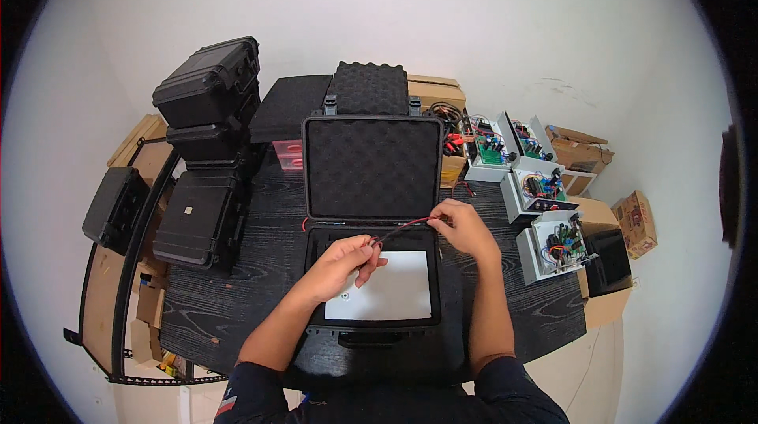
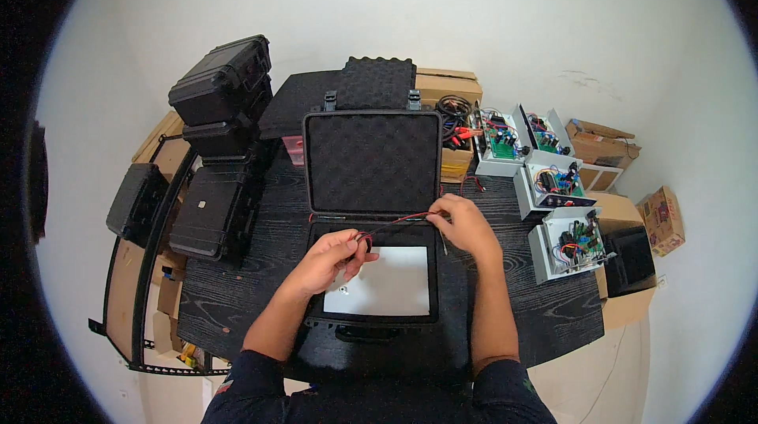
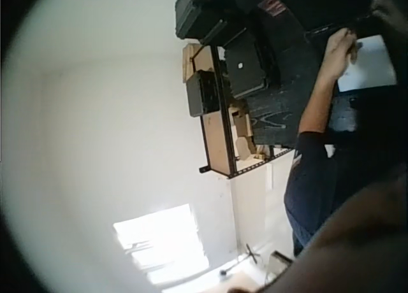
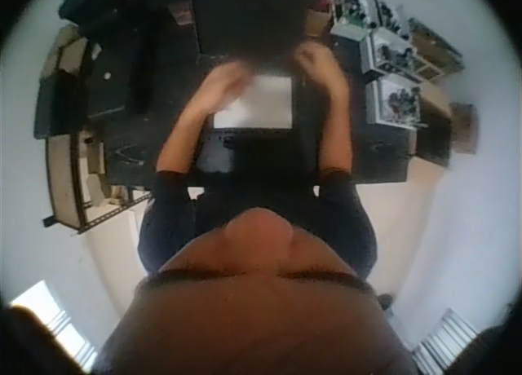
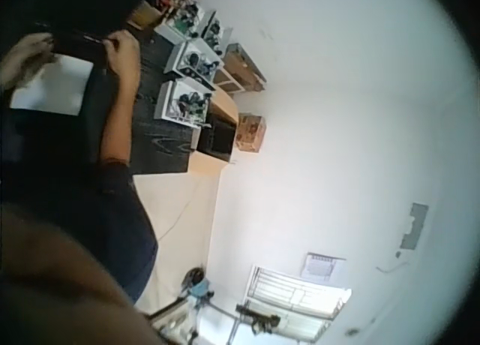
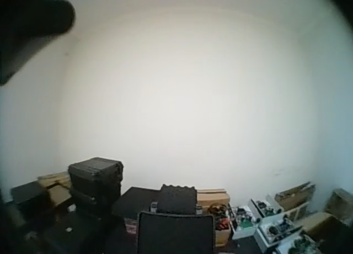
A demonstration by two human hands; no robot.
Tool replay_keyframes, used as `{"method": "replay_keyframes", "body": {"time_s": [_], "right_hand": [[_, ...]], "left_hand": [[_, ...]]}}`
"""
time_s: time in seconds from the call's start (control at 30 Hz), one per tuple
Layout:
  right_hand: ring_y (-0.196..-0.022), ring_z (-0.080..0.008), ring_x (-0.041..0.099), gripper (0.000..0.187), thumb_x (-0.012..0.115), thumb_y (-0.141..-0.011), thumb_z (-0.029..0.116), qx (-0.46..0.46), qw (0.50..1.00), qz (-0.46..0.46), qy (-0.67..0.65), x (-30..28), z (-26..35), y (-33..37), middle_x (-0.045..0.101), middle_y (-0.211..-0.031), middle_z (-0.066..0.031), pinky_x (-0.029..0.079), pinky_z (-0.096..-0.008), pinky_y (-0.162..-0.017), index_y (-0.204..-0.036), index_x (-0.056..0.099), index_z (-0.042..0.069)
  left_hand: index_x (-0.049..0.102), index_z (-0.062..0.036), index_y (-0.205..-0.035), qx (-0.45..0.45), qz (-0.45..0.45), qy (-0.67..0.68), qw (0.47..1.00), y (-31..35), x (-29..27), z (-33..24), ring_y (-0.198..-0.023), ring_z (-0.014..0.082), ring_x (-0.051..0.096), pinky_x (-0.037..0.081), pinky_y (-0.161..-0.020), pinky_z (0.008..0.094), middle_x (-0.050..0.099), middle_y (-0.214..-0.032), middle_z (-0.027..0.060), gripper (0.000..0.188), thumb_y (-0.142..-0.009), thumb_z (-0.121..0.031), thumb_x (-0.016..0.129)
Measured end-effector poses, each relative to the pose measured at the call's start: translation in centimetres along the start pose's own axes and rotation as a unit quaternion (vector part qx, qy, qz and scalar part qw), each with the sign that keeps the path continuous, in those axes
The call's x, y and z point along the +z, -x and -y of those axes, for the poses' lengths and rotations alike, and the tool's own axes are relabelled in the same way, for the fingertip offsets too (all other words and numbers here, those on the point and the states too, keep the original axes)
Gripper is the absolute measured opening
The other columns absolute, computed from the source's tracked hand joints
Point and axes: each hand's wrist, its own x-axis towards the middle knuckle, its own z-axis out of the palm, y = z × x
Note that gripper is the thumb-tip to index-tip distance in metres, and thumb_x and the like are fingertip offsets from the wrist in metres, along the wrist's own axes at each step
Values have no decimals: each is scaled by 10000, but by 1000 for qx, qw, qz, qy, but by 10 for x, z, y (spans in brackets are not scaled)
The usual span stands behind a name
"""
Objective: The person opens a black hard-shell case and places a white rectangular electronic device inside. They then fold and place several red and black wires with alligator clips into the case, followed by a black power cable. The person closes the case at the end of the sequence.
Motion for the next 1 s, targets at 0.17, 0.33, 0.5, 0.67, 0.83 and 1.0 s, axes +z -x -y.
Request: {"method": "replay_keyframes", "body": {"time_s": [0.17, 0.33, 0.5, 0.67, 0.83, 1.0], "right_hand": [[-773, -201, 665, 160, 785, -909, 116, 97, 991, 45, -85, -2, -35, 3, 690, -882, -96, 547, -362, -736, -970, 734, -22], [-800, -263, 708, 137, 779, -874, 83, 110, 994, -11, -14, 2, -48, 2, 722, -910, -135, 567, -381, -768, -949, 724, -17], [-873, -299, 735, 164, 761, -852, 83, 101, 989, 34, 99, 25, -98, 13, 741, -965, -161, 571, -399, -800, -991, 744, -2], [-949, -381, 745, 233, 780, -862, 150, 153, 977, 135, 53, 23, -107, 15, 756, -1012, -195, 572, -445, -874, -1038, 741, 4], [-1054, -426, 733, 293, 762, -897, 183, 197, 978, 44, 50, 33, -104, 10, 763, -1080, -240, 567, -476, -932, -1126, 706, 10], [-1115, -428, 734, 433, 818, -854, 244, 224, 971, 32, 74, 47, -101, 8, 758, -1166, -258, 568, -492, -955, -1194, 671, 20]], "left_hand": [[579, -85, -980, -7, 0, -36, 999, -2, 6, -3, -626, 90, 508, 447, -1191, 381, 531, -694, -26, 236, -1147, -221, 481], [569, -89, -963, 10, 3, -31, 999, 1, 4, -1, -649, 91, 520, 445, -1195, 401, 532, -698, -24, 235, -1141, -220, 489], [562, -87, -950, 35, 6, -8, 999, 3, 5, -9, -652, 95, 534, 439, -1203, 415, 539, -703, -18, 249, -1132, -244, 498], [562, -93, -946, 33, 12, -5, 999, 4, 3, -7, -654, 95, 537, 433, -1208, 420, 549, -716, -17, 251, -1131, -251, 500], [571, -95, -964, 37, 24, -5, 999, 3, 2, -5, -662, 93, 545, 432, -1210, 422, 556, -723, -21, 255, -1134, -279, 520], [584, -85, -982, 39, 28, -5, 999, 3, 4, -6, -665, 90, 546, 438, -1204, 422, 559, -727, -24, 263, -1135, -292, 529]]}}
